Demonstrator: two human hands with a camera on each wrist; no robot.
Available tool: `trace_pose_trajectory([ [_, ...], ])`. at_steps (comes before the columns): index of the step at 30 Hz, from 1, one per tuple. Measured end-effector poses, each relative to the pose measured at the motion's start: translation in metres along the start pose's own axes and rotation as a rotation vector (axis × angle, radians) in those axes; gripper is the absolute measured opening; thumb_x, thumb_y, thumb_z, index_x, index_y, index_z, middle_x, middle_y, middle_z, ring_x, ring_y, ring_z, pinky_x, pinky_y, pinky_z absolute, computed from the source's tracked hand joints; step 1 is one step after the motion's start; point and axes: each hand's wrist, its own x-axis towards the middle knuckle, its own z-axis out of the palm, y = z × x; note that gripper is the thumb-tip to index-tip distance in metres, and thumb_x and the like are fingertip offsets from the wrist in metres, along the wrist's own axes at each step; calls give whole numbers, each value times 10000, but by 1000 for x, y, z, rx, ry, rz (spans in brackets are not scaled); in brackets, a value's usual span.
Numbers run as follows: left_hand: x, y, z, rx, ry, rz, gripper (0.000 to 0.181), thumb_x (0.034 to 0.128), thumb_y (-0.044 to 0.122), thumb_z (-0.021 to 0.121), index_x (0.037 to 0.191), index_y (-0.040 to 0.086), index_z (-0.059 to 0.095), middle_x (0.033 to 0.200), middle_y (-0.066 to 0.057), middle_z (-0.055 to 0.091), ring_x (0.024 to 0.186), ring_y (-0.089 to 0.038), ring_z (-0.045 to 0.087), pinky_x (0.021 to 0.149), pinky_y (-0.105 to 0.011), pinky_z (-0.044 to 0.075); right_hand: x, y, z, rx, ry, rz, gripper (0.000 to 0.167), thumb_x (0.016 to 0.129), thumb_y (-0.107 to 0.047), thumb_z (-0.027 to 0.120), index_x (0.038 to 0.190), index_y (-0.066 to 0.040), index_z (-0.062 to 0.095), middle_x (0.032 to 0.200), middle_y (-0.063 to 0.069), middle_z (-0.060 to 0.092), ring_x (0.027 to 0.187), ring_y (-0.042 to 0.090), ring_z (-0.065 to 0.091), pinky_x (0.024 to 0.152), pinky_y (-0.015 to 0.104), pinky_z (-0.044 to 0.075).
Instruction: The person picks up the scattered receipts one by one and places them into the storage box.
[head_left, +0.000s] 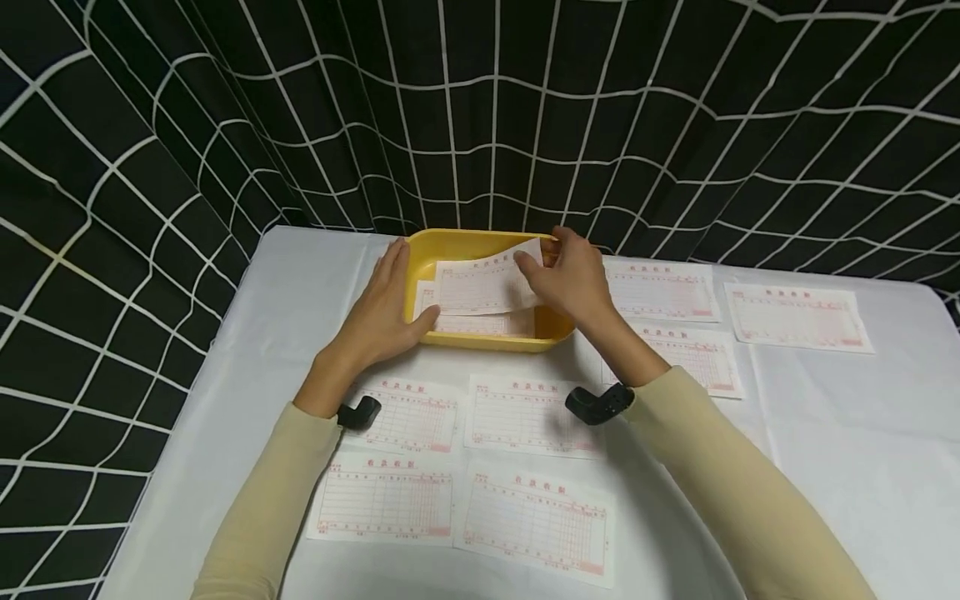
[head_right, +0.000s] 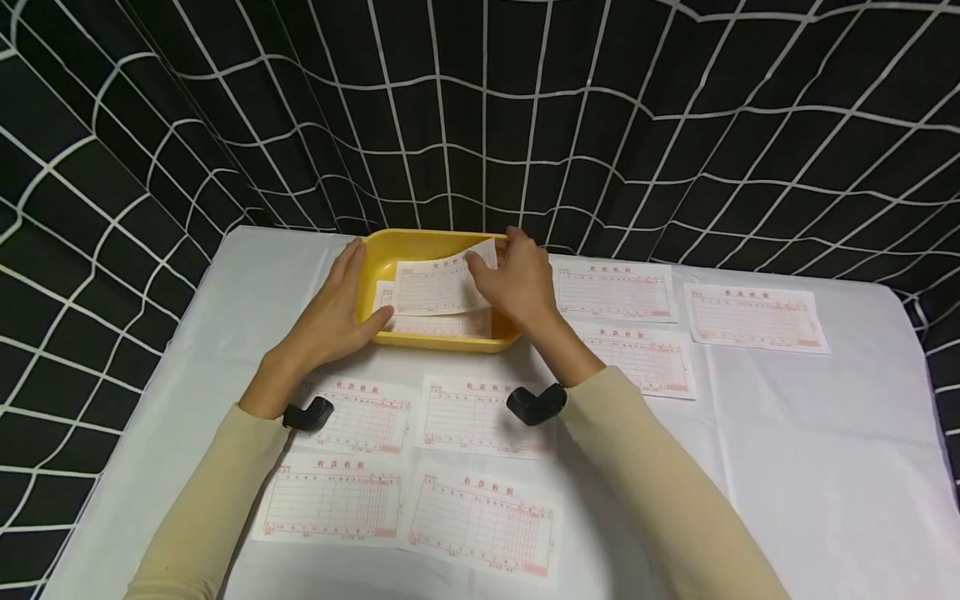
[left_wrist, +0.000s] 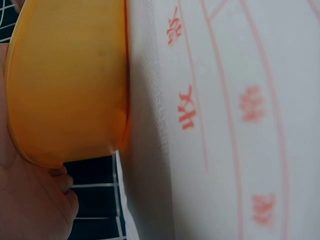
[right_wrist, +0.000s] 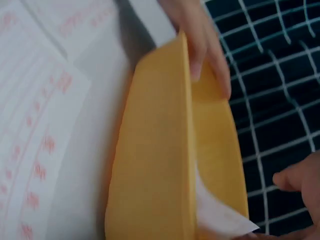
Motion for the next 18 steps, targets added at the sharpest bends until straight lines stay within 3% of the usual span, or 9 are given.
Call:
trace_pose_trajectory([
  [2,0,0,1,3,-1,2,1019,971,446,615,1700,24,42,1806,-113,21,1684,-306,70,1369,-485,152,-4,-4,3,15,-47,-2,822,1000,-366,666,1610,74,332,1541,274,557,1432,385,558,1236,515,431],
  [4,-1,0,1,5,2,0,1018,970,442,616,1700,26,41,1805,-118,27,1684,-304,70,1369,-484,152,-8,-7,5,15,-89,-13,870,1009,-390,647,1657,29,244,1647,258,437,1537,390,446,1283,536,359],
  [8,-1,0,3,2,0,3,1022,969,446,621,1700,26,43,1802,-129,38,1684,-304,69,1369,-480,153,-17,-6,4,6,-114,-58,849,1020,-365,627,1678,-16,219,1724,216,316,1605,381,327,1323,552,274],
  [18,0,1,2,15,11,13,1027,972,474,607,1698,18,42,1798,-153,57,1682,-320,80,1370,-481,149,-60,10,-13,-32,-67,-309,532,1004,-218,674,1477,4,569,1519,193,575,1400,383,565,1148,555,470],
])
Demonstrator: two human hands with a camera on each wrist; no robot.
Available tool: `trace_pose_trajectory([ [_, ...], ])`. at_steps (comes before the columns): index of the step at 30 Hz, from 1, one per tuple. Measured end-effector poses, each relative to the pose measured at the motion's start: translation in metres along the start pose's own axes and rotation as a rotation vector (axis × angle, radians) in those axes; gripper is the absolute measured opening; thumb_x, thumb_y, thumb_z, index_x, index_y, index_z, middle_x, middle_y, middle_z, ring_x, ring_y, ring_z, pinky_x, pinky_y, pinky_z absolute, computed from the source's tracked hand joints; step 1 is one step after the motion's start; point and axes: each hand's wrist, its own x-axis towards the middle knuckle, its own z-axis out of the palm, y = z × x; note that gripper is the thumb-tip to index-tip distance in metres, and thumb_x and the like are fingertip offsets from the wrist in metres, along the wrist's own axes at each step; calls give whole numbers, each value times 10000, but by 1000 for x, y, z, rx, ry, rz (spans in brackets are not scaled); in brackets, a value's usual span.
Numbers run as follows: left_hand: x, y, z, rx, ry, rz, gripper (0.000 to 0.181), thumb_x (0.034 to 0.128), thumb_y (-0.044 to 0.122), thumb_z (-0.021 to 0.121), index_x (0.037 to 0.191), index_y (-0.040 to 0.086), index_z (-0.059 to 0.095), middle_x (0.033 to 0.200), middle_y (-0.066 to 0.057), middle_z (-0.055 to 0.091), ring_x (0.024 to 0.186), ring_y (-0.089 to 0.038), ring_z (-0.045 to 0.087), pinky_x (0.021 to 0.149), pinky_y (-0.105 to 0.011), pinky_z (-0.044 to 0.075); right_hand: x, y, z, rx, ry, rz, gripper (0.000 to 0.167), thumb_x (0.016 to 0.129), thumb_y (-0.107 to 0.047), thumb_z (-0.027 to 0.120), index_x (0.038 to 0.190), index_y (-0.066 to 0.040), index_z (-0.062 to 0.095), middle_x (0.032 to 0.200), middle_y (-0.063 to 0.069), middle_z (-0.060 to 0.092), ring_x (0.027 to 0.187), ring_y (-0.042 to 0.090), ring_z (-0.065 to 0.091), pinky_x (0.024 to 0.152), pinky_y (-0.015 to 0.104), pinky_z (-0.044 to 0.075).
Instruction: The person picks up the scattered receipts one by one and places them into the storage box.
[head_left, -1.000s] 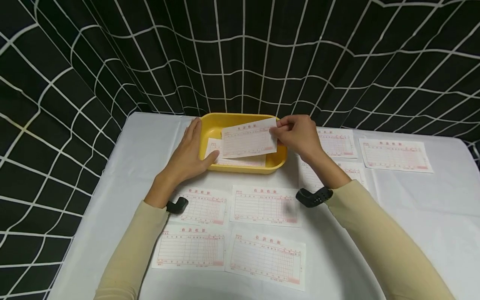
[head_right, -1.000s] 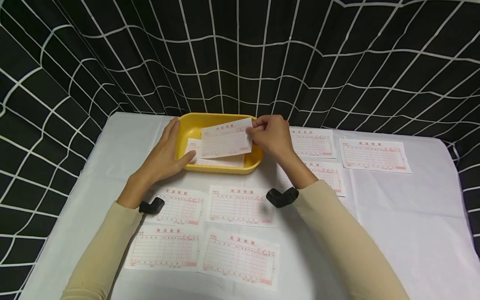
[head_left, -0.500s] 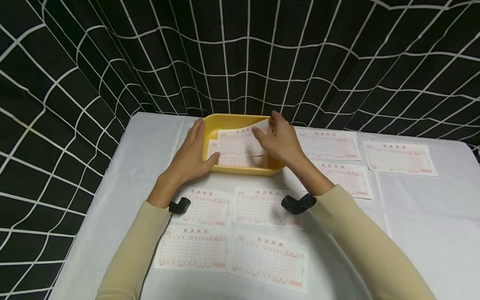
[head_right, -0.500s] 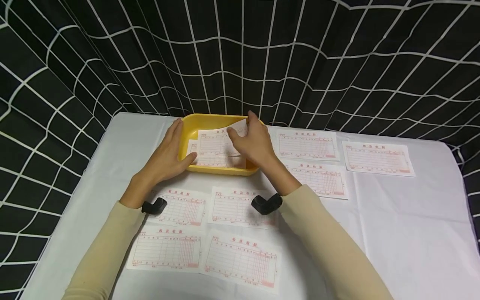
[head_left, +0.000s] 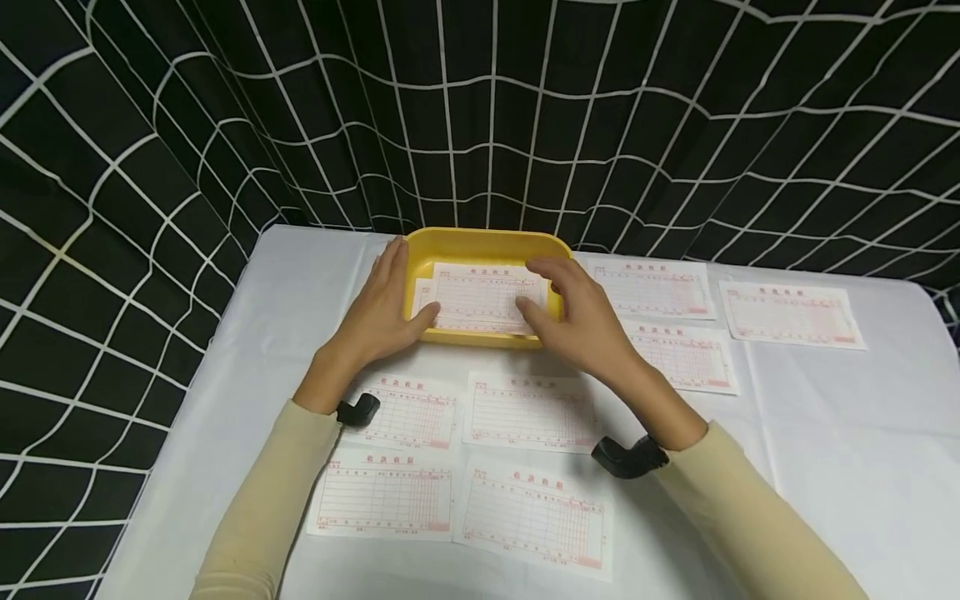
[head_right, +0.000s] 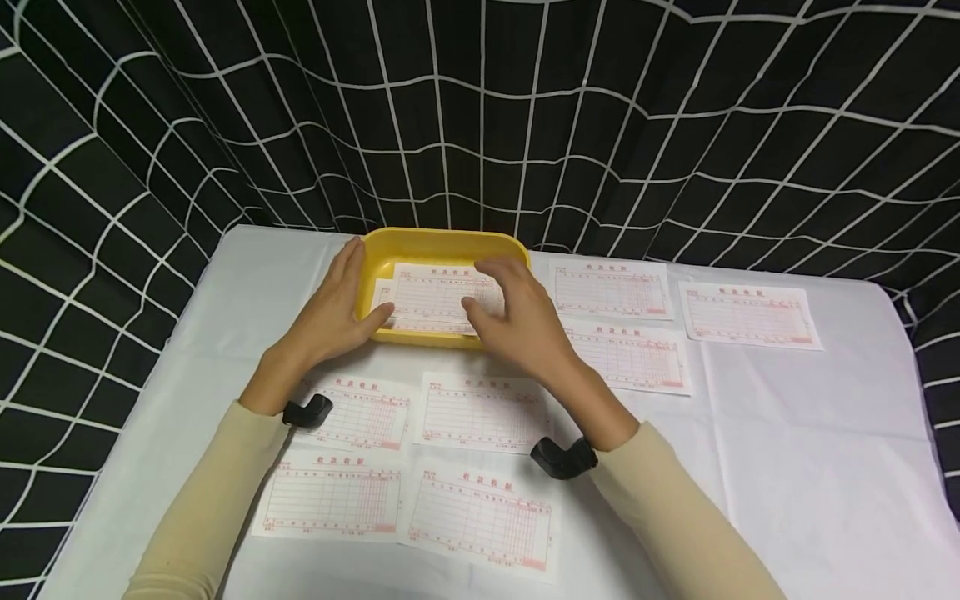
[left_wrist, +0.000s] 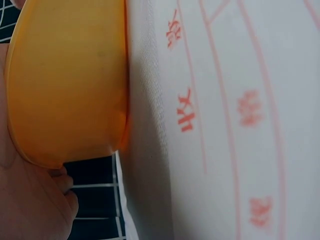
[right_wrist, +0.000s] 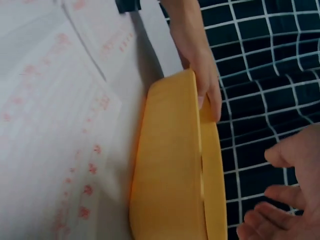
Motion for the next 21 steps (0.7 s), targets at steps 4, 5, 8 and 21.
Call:
trace_pose_trajectory([
  [4,0,1,2,2,-1,-6,1028,968,477,611,1698,17,53,1794,-161,72,1678,-333,97,1366,-487,166,-23,3,-5,-27,24,-57,493,991,-194,715,1435,-7,610,1441,180,627,1255,372,639,1053,520,523],
  [5,0,2,3,0,-3,-7,1030,967,479,613,1698,18,53,1795,-158,70,1678,-335,96,1365,-490,168,-29,4,-6,-33,34,-70,482,988,-185,724,1426,-13,619,1428,174,637,1225,362,649,1037,508,529],
  [8,0,3,4,-4,-6,-8,1032,966,481,613,1699,22,51,1797,-149,65,1679,-331,92,1365,-491,166,-48,7,-10,-33,60,-96,440,984,-152,731,1396,-26,645,1390,147,661,1178,333,661,1035,485,536],
  [21,0,3,0,-3,2,3,1040,968,486,617,1698,17,44,1792,-166,75,1675,-323,111,1355,-503,195,-113,34,5,-104,50,-100,389,944,-113,779,1316,-44,688,1326,67,702,1296,273,653,1093,457,502],
])
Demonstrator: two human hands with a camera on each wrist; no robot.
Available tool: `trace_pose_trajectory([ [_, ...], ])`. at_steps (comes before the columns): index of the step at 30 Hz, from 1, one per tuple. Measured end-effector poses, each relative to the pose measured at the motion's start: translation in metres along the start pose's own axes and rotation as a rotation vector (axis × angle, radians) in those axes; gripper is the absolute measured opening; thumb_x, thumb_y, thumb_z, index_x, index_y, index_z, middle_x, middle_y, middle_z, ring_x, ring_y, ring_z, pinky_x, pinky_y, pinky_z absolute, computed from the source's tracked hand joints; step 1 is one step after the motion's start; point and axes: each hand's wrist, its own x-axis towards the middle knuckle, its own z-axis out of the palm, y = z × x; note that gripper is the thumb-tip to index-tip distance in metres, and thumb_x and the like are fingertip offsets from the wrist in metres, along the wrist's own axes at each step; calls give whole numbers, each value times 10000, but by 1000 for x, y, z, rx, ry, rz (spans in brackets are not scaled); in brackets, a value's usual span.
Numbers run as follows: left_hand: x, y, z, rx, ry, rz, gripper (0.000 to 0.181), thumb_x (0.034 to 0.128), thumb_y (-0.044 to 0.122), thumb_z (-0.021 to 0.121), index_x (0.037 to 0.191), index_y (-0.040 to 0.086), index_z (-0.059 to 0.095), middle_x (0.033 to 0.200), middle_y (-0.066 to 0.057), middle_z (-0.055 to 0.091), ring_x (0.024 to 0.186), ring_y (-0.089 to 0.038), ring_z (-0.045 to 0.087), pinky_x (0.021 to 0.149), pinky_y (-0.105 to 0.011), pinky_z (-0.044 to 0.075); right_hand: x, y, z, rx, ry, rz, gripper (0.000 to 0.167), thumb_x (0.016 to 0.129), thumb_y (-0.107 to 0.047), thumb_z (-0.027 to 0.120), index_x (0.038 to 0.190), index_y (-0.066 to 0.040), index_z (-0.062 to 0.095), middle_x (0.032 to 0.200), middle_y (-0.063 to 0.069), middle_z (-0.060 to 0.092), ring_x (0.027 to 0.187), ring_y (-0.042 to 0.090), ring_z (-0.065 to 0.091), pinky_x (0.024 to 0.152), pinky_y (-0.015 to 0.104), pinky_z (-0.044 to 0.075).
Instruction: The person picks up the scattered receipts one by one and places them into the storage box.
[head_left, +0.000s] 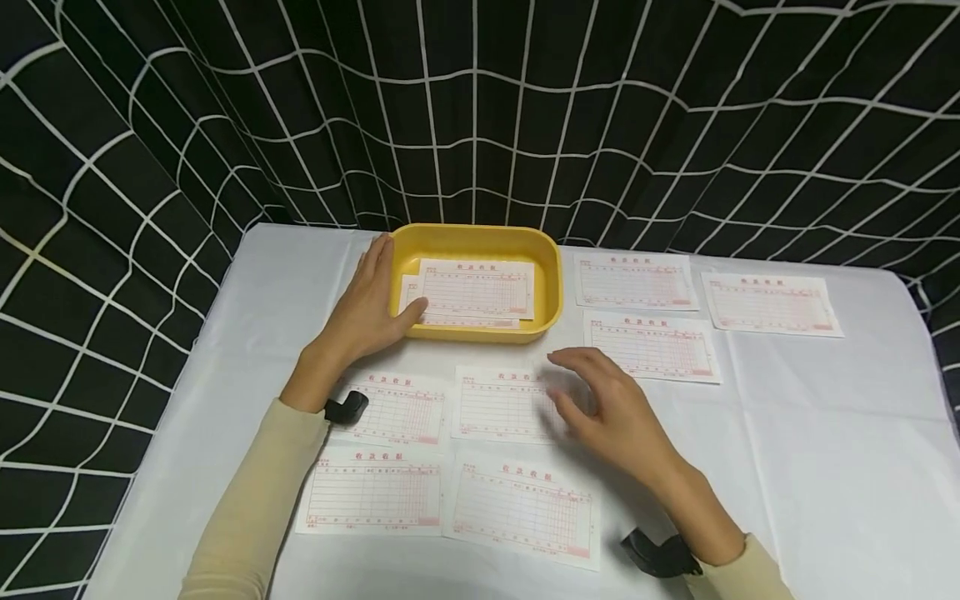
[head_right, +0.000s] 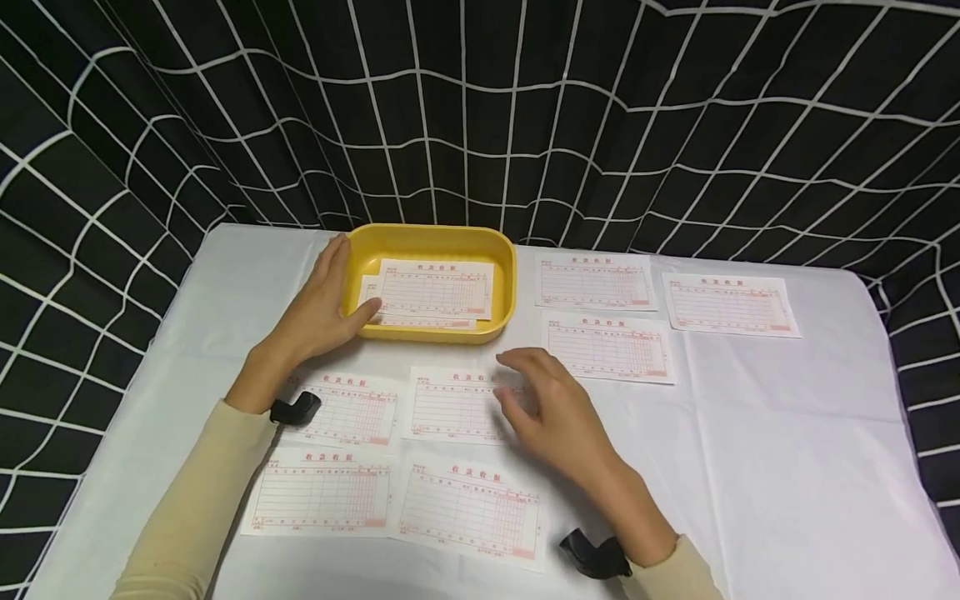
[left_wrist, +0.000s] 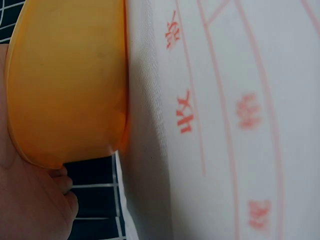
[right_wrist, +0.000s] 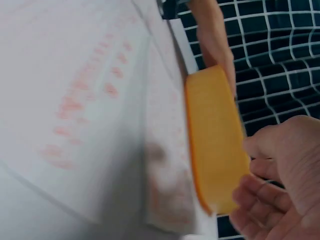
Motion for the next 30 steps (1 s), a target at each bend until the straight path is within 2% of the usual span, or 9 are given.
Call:
trace_pose_trajectory([
  [7,0,1,-1,-12,-4,0,1043,969,498,617,1699,20,46,1795,-156,64,1678,-313,99,1358,-491,192,-21,10,7,-56,-54,102,507,929,-191,811,1383,-33,646,1406,104,650,1361,337,599,1136,537,476],
  [13,-1,1,2,-9,-2,-6,1055,966,517,620,1704,43,34,1796,-150,64,1678,-317,99,1353,-508,202,-35,15,10,-83,-93,153,642,923,-270,830,1467,-33,584,1507,137,587,1441,361,531,1186,566,430],
  [17,1,1,3,-22,12,-3,1057,968,535,621,1707,54,39,1799,-135,61,1677,-309,111,1346,-513,223,-37,17,10,-90,-80,160,663,913,-250,839,1476,-18,578,1539,178,566,1463,389,503,1196,586,411],
  [22,3,0,4,-1,0,-12,1049,977,554,598,1708,59,31,1801,-129,52,1676,-308,115,1344,-508,232,-36,21,15,-111,-74,144,665,901,-238,849,1471,-15,587,1563,204,552,1470,425,493,1194,609,403],
  [30,1,-2,0,20,0,-19,1049,975,537,609,1705,44,39,1801,-127,53,1676,-312,114,1347,-509,224,-37,22,26,-101,-45,132,733,895,-245,856,1512,-5,539,1545,208,571,1458,418,510,1205,587,402],
])
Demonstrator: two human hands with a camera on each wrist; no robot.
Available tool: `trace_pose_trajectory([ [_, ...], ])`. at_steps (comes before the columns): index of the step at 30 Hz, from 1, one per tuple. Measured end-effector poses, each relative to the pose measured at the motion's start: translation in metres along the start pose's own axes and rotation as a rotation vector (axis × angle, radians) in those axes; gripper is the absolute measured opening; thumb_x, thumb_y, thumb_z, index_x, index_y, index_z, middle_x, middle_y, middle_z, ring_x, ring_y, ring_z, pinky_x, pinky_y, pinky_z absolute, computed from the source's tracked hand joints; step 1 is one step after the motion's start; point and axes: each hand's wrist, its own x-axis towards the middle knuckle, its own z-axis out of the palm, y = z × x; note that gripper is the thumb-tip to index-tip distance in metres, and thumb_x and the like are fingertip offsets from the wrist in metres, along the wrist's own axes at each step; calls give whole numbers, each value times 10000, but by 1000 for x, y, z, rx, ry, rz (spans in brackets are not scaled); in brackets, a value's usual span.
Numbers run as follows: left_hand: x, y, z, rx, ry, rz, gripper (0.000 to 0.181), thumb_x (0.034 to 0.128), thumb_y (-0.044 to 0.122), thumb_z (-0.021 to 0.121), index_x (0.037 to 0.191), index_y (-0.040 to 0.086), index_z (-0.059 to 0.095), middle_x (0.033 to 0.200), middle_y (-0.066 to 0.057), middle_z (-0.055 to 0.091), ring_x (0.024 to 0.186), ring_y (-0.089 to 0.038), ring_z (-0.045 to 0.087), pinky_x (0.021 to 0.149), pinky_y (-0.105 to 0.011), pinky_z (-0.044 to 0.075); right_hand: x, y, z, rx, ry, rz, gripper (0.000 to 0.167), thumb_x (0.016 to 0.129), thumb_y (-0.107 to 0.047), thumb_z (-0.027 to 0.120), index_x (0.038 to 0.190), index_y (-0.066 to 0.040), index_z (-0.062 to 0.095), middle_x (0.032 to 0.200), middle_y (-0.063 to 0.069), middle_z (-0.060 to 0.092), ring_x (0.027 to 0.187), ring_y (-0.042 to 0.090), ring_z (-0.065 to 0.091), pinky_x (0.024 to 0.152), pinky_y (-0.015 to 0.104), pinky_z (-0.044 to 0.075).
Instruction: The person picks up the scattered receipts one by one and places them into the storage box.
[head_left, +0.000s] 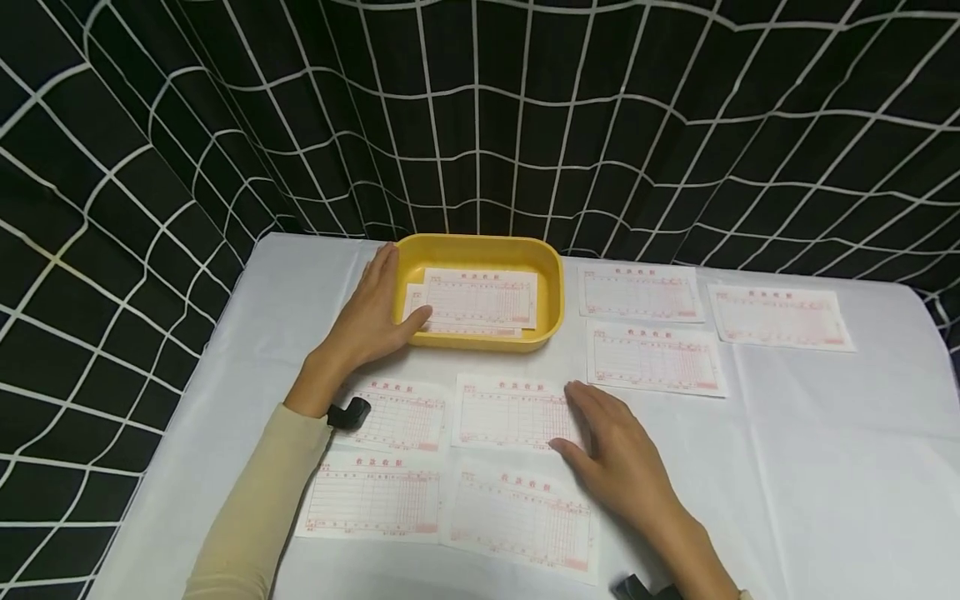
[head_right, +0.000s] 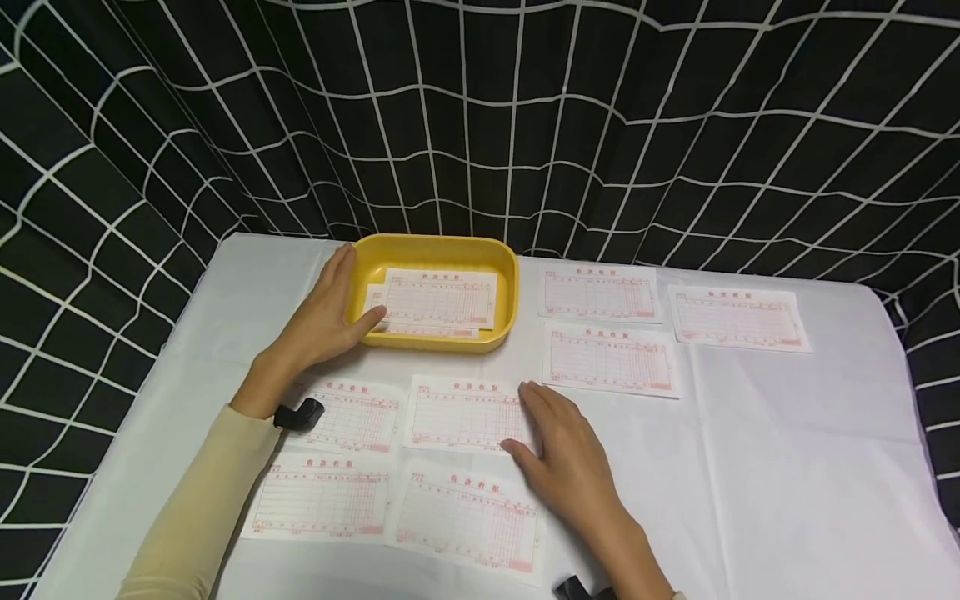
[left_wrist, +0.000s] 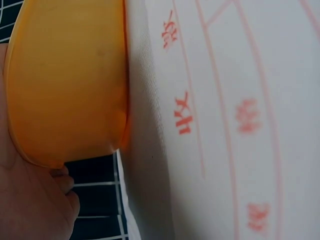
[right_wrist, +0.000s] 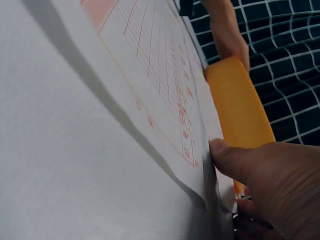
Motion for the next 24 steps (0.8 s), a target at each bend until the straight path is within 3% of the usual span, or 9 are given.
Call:
trace_pose_trajectory([
  [6,-3,0,3,-19,7,4,1061,972,539,619,1705,47,29,1798,-145,56,1679,-304,105,1350,-508,216,0,-9,-4,39,16,60,755,842,-140,889,1502,-7,547,1468,206,629,1381,421,564,1148,586,451],
  [9,-3,0,3,-14,19,7,1065,970,541,624,1704,40,38,1793,-163,73,1678,-310,110,1346,-513,226,2,-11,-4,70,27,94,726,813,-93,904,1464,-19,590,1385,194,680,1266,388,636,1069,554,511],
  [12,-3,-1,3,-8,18,5,1063,971,544,621,1703,40,39,1793,-164,71,1681,-311,98,1348,-513,221,2,-11,-4,108,27,133,622,811,-65,900,1383,-39,658,1236,145,740,1003,272,667,892,385,555],
  [15,-2,-2,2,-9,14,5,1060,974,544,617,1704,45,34,1796,-153,61,1683,-307,88,1351,-513,214,3,-10,-5,153,18,172,500,832,-49,879,1304,-66,715,1069,77,765,823,159,584,733,255,491],
  [24,0,-2,0,-19,0,-3,1062,969,541,620,1707,58,29,1802,-122,44,1679,-311,109,1351,-514,213,6,-6,-15,218,-4,266,236,923,-141,818,1154,-118,779,820,22,686,716,101,577,653,207,476],
])
